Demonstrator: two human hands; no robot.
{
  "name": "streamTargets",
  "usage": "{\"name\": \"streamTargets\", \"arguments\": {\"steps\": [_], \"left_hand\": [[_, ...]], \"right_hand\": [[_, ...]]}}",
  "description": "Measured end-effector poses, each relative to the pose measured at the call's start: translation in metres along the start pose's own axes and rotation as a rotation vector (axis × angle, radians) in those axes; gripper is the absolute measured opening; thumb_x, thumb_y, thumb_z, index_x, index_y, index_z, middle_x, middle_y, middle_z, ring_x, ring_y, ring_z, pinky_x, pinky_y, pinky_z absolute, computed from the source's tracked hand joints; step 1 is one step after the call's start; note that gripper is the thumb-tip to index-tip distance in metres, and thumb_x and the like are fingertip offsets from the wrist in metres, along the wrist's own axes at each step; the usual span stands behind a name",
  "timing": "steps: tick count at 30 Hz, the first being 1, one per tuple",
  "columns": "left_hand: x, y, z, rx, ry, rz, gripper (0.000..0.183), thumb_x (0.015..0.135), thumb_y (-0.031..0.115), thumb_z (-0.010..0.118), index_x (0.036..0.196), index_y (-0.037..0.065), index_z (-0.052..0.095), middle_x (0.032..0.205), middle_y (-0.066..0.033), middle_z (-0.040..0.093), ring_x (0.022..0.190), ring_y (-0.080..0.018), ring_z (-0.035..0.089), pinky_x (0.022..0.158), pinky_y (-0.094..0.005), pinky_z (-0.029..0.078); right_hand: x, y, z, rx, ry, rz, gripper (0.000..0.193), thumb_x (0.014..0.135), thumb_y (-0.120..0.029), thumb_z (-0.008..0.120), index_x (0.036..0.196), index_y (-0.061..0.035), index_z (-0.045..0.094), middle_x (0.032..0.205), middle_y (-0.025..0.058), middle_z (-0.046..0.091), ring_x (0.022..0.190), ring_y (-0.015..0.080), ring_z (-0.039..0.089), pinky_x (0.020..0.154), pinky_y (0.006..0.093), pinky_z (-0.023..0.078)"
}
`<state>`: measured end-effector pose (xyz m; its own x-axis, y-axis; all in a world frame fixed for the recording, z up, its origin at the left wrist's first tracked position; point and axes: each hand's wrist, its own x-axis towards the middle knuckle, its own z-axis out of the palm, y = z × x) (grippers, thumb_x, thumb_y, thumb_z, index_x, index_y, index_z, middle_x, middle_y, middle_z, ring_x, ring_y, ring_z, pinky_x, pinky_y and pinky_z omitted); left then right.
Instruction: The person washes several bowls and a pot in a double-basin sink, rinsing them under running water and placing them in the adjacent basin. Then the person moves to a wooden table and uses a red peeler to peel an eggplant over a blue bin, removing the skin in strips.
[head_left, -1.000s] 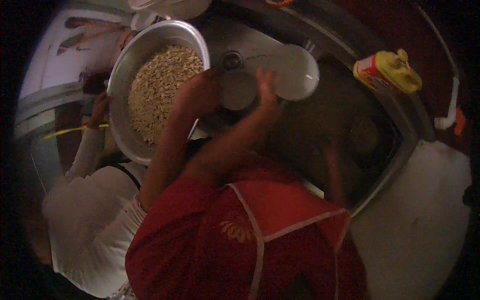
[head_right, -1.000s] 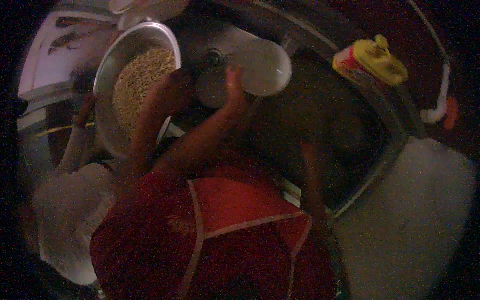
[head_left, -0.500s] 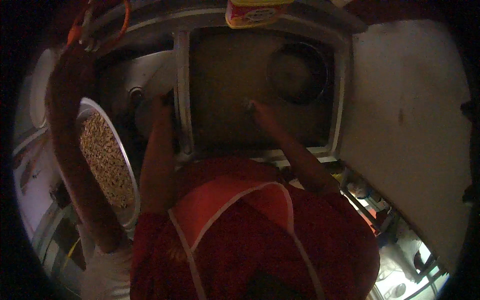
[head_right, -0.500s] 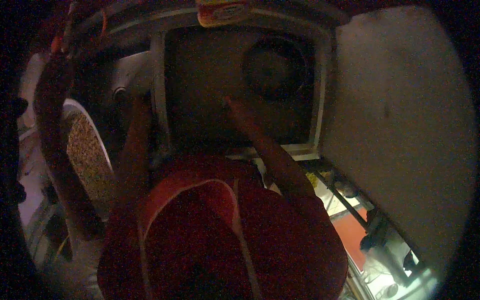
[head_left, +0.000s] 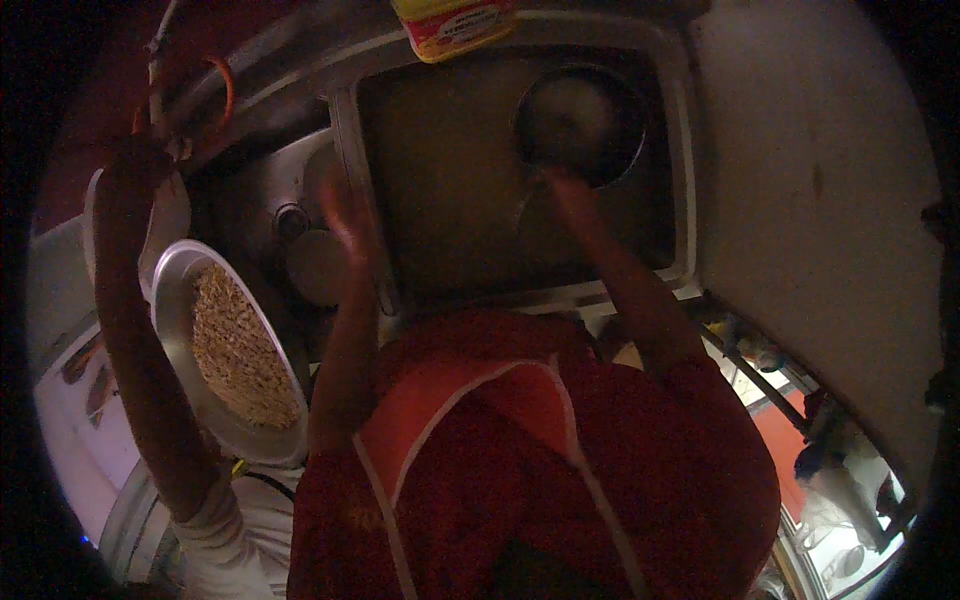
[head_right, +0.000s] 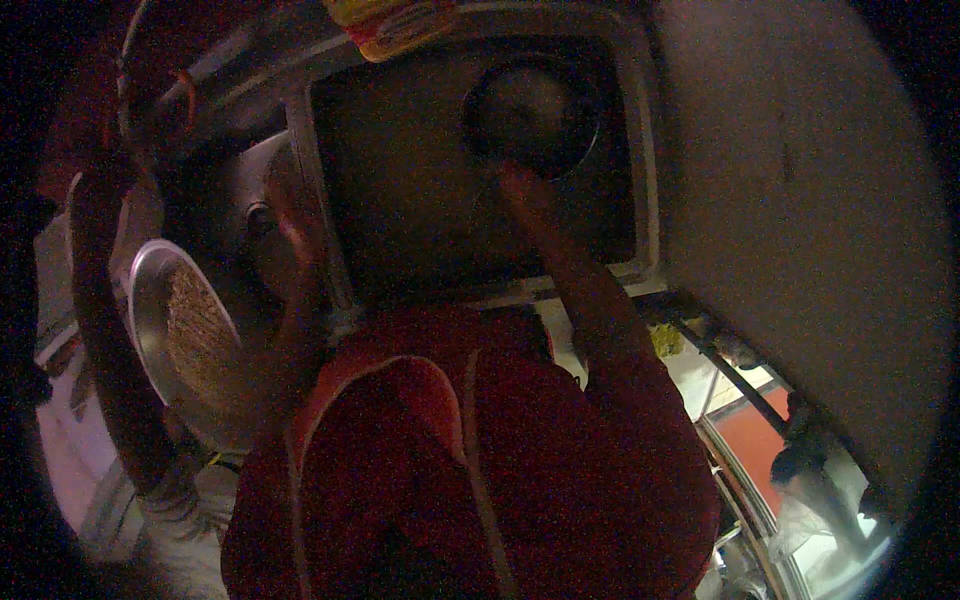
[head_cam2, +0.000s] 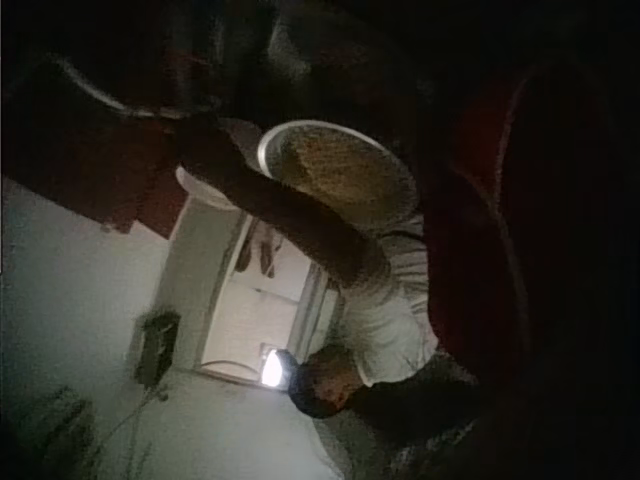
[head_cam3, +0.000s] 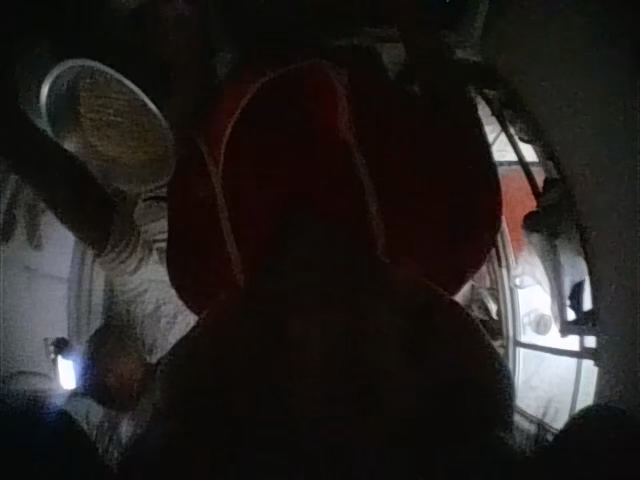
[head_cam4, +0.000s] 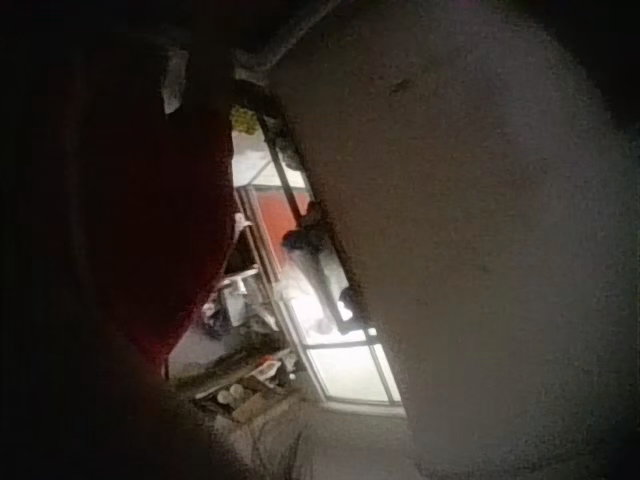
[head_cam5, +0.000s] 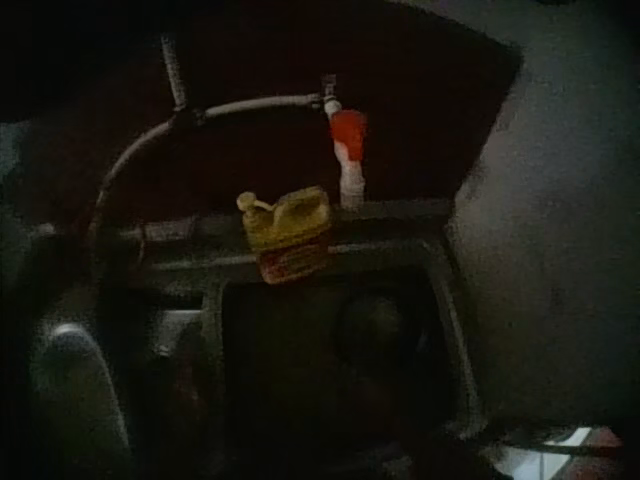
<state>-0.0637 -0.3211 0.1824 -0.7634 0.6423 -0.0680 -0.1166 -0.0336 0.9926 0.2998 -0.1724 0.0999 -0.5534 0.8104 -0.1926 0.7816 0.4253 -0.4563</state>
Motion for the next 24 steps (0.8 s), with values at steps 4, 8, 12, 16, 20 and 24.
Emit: {"name": "streamTargets", "arguments": {"steps": [4, 8, 12, 16, 20, 24], "left_hand": [[-0.038, -0.003, 0.084, 0.198, -0.427, -0.202, 0.064, 0.09, 0.026, 0.062, 0.144, 0.008, 0.034, 0.141, -0.012, 0.043, 0.128, -0.0252, 0.042, 0.102, -0.0425, 0.039], [-0.047, -0.012, 0.102, 0.224, -0.529, -0.746, 0.071, 0.087, 0.039, 0.064, 0.145, 0.011, 0.033, 0.138, -0.0123, 0.046, 0.124, -0.0279, 0.046, 0.097, -0.0467, 0.042], [-0.032, -0.049, 0.072, 0.58, -0.808, -0.405, 0.075, 0.087, 0.04, 0.065, 0.147, 0.011, 0.031, 0.138, -0.0151, 0.047, 0.12, -0.0316, 0.049, 0.095, -0.0488, 0.044], [-0.024, -0.079, 0.057, 0.827, -0.706, -0.228, 0.071, 0.089, 0.034, 0.063, 0.147, 0.011, 0.029, 0.136, -0.0183, 0.049, 0.117, -0.0345, 0.052, 0.095, -0.0476, 0.045], [-0.037, -0.052, 0.087, 0.779, -0.228, -0.199, 0.074, 0.089, 0.008, 0.052, 0.152, 0.015, 0.014, 0.118, -0.0194, 0.061, 0.097, -0.0355, 0.061, 0.078, -0.0488, 0.05], [-0.047, -0.011, 0.114, 0.876, -0.252, 0.04, 0.084, 0.086, -0.001, 0.047, 0.153, 0.026, 0.003, 0.113, -0.0231, 0.063, 0.088, -0.0395, 0.064, 0.075, -0.0483, 0.049]], "right_hand": [[0.02, -0.028, 0.023, 0.032, -0.045, -0.18, 0.043, 0.084, -0.016, 0.058, 0.126, -0.008, 0.055, 0.12, 0.017, 0.059, 0.105, 0.0354, 0.058, 0.091, 0.0464, 0.046], [0.014, -0.086, 0.026, 0.293, -0.186, -0.215, 0.05, 0.084, -0.013, 0.06, 0.132, -0.0083, 0.048, 0.132, 0.0188, 0.051, 0.12, 0.0366, 0.05, 0.102, 0.0478, 0.04], [-0.01, -0.113, 0.001, 0.478, -0.247, -0.281, 0.047, 0.09, -0.019, 0.056, 0.134, -0.0093, 0.046, 0.131, 0.0173, 0.049, 0.12, 0.035, 0.048, 0.103, 0.0471, 0.039], [0.018, -0.083, -0.035, 0.562, -0.451, -0.241, 0.046, 0.091, -0.022, 0.054, 0.134, -0.0093, 0.047, 0.133, 0.018, 0.048, 0.122, 0.035, 0.047, 0.104, 0.0467, 0.037], [0.062, -0.053, -0.043, 0.577, -0.229, -0.105, 0.046, 0.092, -0.025, 0.052, 0.135, -0.0093, 0.047, 0.135, 0.0187, 0.047, 0.124, 0.0349, 0.045, 0.105, 0.0462, 0.036], [0.063, -0.062, -0.014, 0.705, -0.098, 0.058, 0.046, 0.092, -0.028, 0.049, 0.135, -0.0094, 0.048, 0.137, 0.0194, 0.046, 0.126, 0.0349, 0.044, 0.107, 0.0457, 0.035]]}}
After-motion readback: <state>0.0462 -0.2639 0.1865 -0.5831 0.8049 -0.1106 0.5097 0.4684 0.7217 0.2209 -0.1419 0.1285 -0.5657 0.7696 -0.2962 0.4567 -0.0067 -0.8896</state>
